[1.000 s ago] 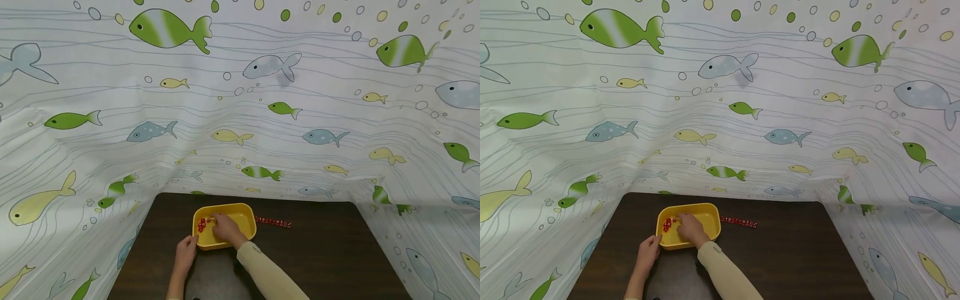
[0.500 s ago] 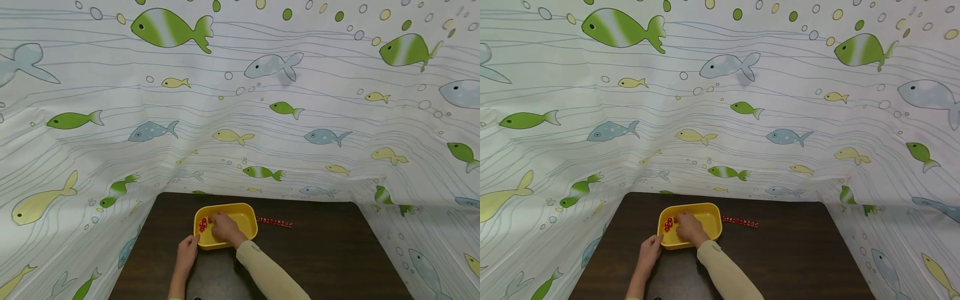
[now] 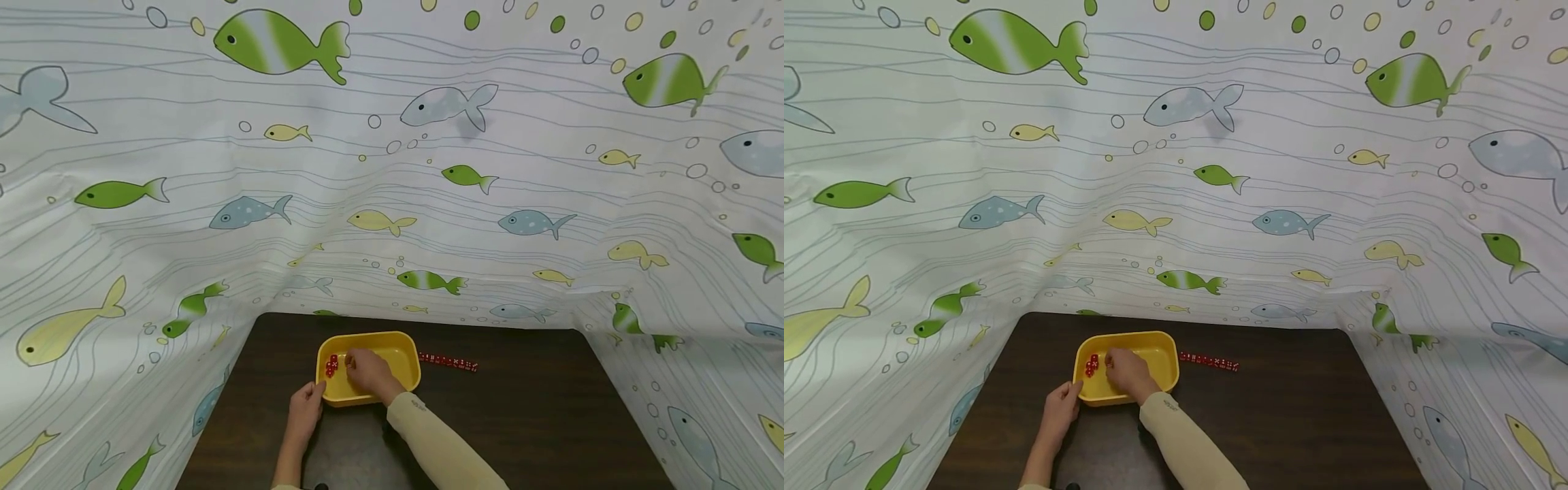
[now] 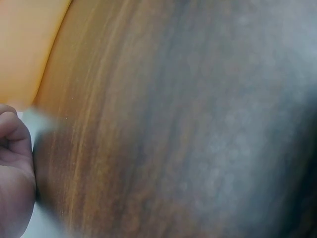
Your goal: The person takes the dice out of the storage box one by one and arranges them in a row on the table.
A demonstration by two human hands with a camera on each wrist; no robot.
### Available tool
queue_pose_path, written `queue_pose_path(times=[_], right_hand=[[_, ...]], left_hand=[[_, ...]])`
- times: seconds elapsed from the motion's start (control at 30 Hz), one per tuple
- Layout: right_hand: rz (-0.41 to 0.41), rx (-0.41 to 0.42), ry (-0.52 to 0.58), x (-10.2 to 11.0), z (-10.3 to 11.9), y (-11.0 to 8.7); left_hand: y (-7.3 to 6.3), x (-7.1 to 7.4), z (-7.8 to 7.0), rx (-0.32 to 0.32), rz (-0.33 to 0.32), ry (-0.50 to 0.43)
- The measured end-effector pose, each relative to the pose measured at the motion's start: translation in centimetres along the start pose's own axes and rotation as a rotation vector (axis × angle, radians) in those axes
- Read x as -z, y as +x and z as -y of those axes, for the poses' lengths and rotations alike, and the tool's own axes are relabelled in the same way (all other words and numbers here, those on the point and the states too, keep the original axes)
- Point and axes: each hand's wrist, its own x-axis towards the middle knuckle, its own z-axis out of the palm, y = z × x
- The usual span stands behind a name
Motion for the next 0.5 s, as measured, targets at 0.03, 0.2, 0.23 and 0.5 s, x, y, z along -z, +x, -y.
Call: queue_pose_path(times=[0.03, 0.2, 0.23, 0.5], right_hand=[[0.0, 0.001, 0.001, 0.03, -0.04, -0.03], [0.001, 0.001, 0.004, 0.13, -0.23, -0.12], [0.001, -0.001, 0.007, 0.18, -0.25, -0.15], [-0.022, -0.023, 0.099, 0.87, -0.33, -0.71]], left_hand=[[0.0, -0.02, 0.0, 0.001, 0.0, -0.001], [-0.08, -0.1, 0.02, -0.001, 0.0, 0.002], [-0.13, -0.09, 0.02, -0.003, 0.002, 0.003], [-0.18, -0.02, 0.13, -0.005, -0.001, 0.007]])
